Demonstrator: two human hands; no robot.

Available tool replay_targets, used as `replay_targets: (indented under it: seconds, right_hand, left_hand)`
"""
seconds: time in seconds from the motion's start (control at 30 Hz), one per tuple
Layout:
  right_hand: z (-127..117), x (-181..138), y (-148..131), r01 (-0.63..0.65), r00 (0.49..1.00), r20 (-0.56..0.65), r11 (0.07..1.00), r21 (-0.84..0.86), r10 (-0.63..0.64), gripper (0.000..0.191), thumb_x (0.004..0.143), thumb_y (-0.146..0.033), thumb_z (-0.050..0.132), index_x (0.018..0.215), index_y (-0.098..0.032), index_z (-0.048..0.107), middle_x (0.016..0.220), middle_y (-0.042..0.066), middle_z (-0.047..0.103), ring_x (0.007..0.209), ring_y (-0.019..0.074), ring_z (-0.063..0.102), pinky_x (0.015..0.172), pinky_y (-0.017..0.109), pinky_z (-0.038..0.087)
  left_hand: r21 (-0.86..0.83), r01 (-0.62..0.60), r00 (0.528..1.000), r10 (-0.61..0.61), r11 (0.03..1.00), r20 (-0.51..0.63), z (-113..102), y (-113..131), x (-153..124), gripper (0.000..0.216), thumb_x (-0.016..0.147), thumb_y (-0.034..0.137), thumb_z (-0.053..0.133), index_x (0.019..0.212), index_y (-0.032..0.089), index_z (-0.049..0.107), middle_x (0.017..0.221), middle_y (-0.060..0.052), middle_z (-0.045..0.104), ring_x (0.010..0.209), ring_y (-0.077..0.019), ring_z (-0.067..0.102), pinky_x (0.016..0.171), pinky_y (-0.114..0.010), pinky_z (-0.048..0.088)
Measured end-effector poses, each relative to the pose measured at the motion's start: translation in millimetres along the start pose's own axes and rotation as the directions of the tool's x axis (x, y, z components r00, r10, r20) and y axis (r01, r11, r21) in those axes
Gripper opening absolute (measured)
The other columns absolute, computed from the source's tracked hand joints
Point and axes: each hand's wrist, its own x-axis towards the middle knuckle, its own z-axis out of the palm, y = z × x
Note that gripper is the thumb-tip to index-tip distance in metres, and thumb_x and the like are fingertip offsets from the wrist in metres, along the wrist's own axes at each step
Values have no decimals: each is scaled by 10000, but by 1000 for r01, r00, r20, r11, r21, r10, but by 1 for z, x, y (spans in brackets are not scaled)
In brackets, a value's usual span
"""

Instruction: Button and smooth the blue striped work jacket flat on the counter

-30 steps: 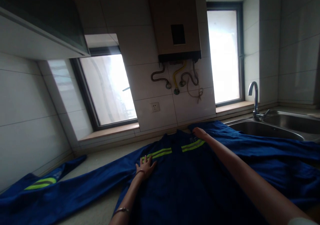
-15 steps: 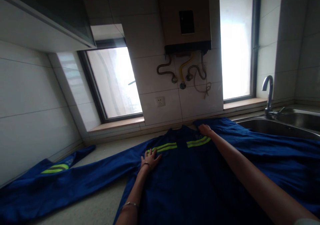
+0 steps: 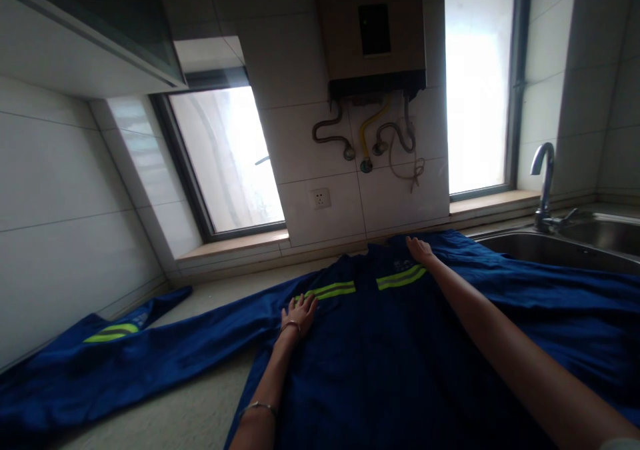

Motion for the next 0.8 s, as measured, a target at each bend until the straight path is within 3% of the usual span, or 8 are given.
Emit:
replay_targets:
  seconds: [0.13, 0.23, 0.37, 0.5, 0.6, 0.67, 0.8]
  right_hand:
    - [-5, -8, -4, 18, 1000, -3, 1000, -17, -18, 341, 928, -142, 298, 1116, -67, 572, 1001, 235, 637, 961, 303, 622, 769, 398, 462]
    - [-16, -17, -19, 69, 996, -55, 997, -38, -71, 389, 930, -145, 251, 1113, -27, 574, 1091, 295, 583, 1055, 336, 561, 829, 465, 428]
    - [-22, -39, -67, 263, 959, -94, 964, -49, -267, 389, 928, -186, 284, 1231, -80, 503, 1284, 250, 473, 1216, 318, 414, 965, 477, 337]
    - [-12, -75, -124, 425, 905, 5, 905, -5, -425, 392, 933, -321, 322, 1192, -132, 546, 1199, 191, 552, 1149, 305, 469, 895, 421, 416]
    - [3, -102, -147, 475, 874, 94, 879, 36, -476, 475, 926, -452, 313, 1171, -147, 581, 1152, 178, 587, 1091, 319, 522, 854, 431, 447]
    - [12, -114, -151, 467, 870, 146, 882, 65, -472, 600, 910, -563, 273, 1279, -157, 518, 1272, 193, 516, 1157, 355, 481, 907, 492, 409]
    - [24, -121, -143, 368, 872, 262, 907, 207, -414, 770, 852, -716, 203, 1462, -248, 245, 1510, 160, 181, 1344, 412, 208, 1035, 618, 174]
  left_hand:
    - [-11, 2, 1000, -2, 1000, -12, 1, 1, 1, 585, 895, 573, 140, 1404, 355, 326, 1517, -46, 260, 1393, -326, 166, 1063, -601, 196]
    - [-9, -9, 1000, 9, 1000, -15, 3, 2, 2, 632, 869, 626, 198, 1402, 323, 347, 1515, -81, 256, 1389, -359, 156, 1055, -627, 181]
    - [1, -68, 996, 68, 998, -62, 1, 6, 1, 643, 865, 596, 303, 1410, 258, 350, 1524, -113, 217, 1400, -360, 83, 1099, -559, 142]
    - [8, -185, 979, 185, 983, -91, -5, 19, -3, 583, 895, 469, 344, 1419, 213, 333, 1533, -116, 185, 1411, -304, 80, 1121, -433, 187]
    - [2, -264, 962, 264, 964, -68, -3, 37, -7, 567, 902, 483, 320, 1416, 244, 334, 1535, -73, 202, 1408, -283, 125, 1114, -412, 223]
    - [-3, -302, 953, 301, 953, -40, 0, 50, -11, 584, 897, 530, 302, 1420, 271, 320, 1530, -48, 223, 1406, -286, 134, 1115, -430, 219]
    - [-8, -337, 941, 337, 941, 29, 9, 70, -19, 627, 859, 625, 309, 1412, 331, 322, 1530, -34, 223, 1406, -326, 94, 1116, -526, 139]
